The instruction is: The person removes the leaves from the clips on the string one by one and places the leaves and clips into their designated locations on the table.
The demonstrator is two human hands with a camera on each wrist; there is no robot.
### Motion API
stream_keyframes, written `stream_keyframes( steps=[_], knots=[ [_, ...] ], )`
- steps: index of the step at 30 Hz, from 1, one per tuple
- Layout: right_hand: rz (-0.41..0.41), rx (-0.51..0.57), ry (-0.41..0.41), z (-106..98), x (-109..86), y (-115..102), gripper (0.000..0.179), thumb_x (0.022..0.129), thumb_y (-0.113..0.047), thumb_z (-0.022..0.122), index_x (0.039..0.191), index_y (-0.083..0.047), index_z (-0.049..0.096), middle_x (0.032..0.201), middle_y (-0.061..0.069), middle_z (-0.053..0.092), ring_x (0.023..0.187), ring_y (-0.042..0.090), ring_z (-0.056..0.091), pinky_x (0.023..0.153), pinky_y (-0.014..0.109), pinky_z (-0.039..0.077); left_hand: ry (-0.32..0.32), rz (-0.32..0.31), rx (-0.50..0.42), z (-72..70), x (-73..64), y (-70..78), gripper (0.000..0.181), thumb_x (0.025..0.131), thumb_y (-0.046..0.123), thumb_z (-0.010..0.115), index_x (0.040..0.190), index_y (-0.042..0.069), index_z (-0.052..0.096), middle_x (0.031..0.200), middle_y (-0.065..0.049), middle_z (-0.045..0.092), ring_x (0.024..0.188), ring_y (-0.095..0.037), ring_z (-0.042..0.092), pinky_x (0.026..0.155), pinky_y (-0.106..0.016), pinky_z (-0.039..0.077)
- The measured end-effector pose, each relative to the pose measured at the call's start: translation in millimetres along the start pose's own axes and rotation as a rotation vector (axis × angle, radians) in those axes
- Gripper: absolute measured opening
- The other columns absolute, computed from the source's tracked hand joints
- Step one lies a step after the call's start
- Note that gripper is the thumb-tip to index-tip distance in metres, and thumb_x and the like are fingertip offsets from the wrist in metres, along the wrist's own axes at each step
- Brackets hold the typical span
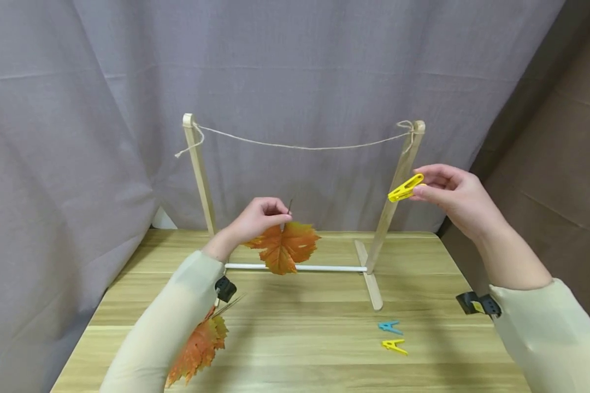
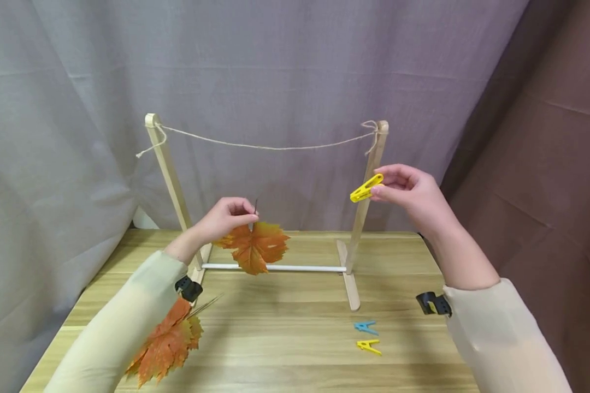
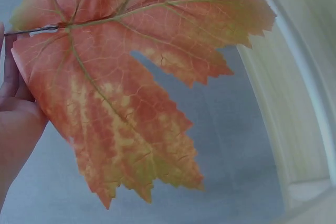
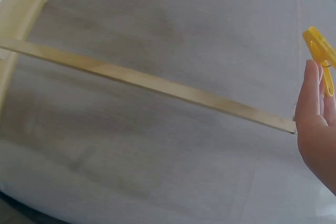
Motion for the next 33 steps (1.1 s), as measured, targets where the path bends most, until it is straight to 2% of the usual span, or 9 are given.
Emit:
stream_keyframes(
  steps=[2, 7, 14, 17, 20, 24, 29, 33],
  knots=[
    [0.024, -0.035, -0.027, -2, -4.9, 11, 0.033, 0.085, 0.011, 0.059, 0.105, -0.014, 0.067, 0.090, -0.002, 0.066, 0.080, 0.007, 0.064, 0.073, 0.017, 0.053, -0.012, -0.008, 0.015, -2.2, -4.1, -2.5, 0.008, 0.087, 0.008, 0.065, 0.084, 0.001, 0.064, 0.080, 0.002, 0.065, 0.072, -0.008, 0.054, 0.070, -0.022, 0.046],
    [0.107, -0.223, -0.080, -9, -18.3, 43, 0.034, 0.086, 0.006, 0.060, 0.104, -0.023, 0.065, 0.093, -0.010, 0.068, 0.082, 0.001, 0.062, 0.071, 0.012, 0.050, -0.025, -0.045, 0.067, -12.9, -16.4, -14.3, 0.009, 0.086, 0.009, 0.066, 0.086, 0.000, 0.066, 0.083, -0.004, 0.068, 0.074, -0.007, 0.057, 0.071, -0.022, 0.049],
    [0.155, -0.166, -0.167, -10, -35.6, 78, 0.032, 0.086, 0.009, 0.057, 0.104, -0.017, 0.061, 0.097, -0.010, 0.065, 0.089, 0.000, 0.063, 0.075, 0.014, 0.052, -0.030, -0.066, 0.101, -33.1, -41.8, -31.5, 0.010, 0.086, 0.006, 0.065, 0.087, -0.004, 0.066, 0.088, -0.015, 0.069, 0.074, -0.005, 0.061, 0.072, -0.021, 0.051],
    [0.178, -0.212, -0.175, -14, -42.8, 92, 0.030, 0.087, 0.007, 0.058, 0.104, -0.018, 0.062, 0.097, -0.012, 0.065, 0.089, -0.001, 0.063, 0.074, 0.015, 0.052, -0.036, -0.086, 0.110, -40.6, -53.4, -41.3, 0.012, 0.086, 0.006, 0.065, 0.088, -0.005, 0.066, 0.088, -0.017, 0.069, 0.074, -0.005, 0.061, 0.071, -0.022, 0.051],
    [0.216, -0.306, -0.161, -21, -49.8, 109, 0.027, 0.087, 0.003, 0.059, 0.105, -0.017, 0.061, 0.095, -0.016, 0.064, 0.087, -0.002, 0.062, 0.073, 0.015, 0.052, -0.036, -0.099, 0.128, -47.1, -63.1, -49.3, 0.013, 0.087, 0.007, 0.065, 0.089, -0.006, 0.066, 0.088, -0.018, 0.069, 0.073, -0.004, 0.061, 0.071, -0.022, 0.051],
    [0.290, -0.417, -0.130, -32, -58.8, 133, 0.024, 0.087, -0.004, 0.062, 0.111, -0.009, 0.060, 0.093, -0.018, 0.064, 0.085, -0.005, 0.061, 0.073, 0.017, 0.052, -0.043, -0.126, 0.137, -53.0, -74.3, -60.4, 0.015, 0.087, 0.008, 0.064, 0.090, -0.007, 0.066, 0.089, -0.019, 0.068, 0.073, -0.002, 0.059, 0.070, -0.021, 0.050],
    [0.371, -0.481, -0.104, -43, -68.6, 163, 0.044, 0.086, -0.011, 0.065, 0.121, 0.012, 0.049, 0.093, -0.015, 0.063, 0.085, -0.006, 0.060, 0.075, 0.019, 0.052, -0.091, -0.164, 0.137, -54.2, -88.9, -79.4, 0.013, 0.088, 0.007, 0.063, 0.090, -0.006, 0.067, 0.089, -0.018, 0.068, 0.073, -0.001, 0.058, 0.070, -0.020, 0.049],
    [0.409, -0.499, -0.085, -51, -78.6, 186, 0.049, 0.086, -0.009, 0.064, 0.123, 0.017, 0.045, 0.096, -0.007, 0.065, 0.083, -0.008, 0.059, 0.074, 0.018, 0.051, -0.137, -0.178, 0.135, -53.5, -98.2, -93.4, 0.013, 0.087, 0.005, 0.063, 0.088, -0.008, 0.065, 0.081, -0.011, 0.067, 0.068, -0.001, 0.053, 0.064, -0.018, 0.045]
  ],
)
Point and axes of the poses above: each hand's wrist, its own x-axis towards the middle knuckle, its own z-axis out of the palm, y = z × x, the point moved 9 cm from there along x, towards the middle knuckle
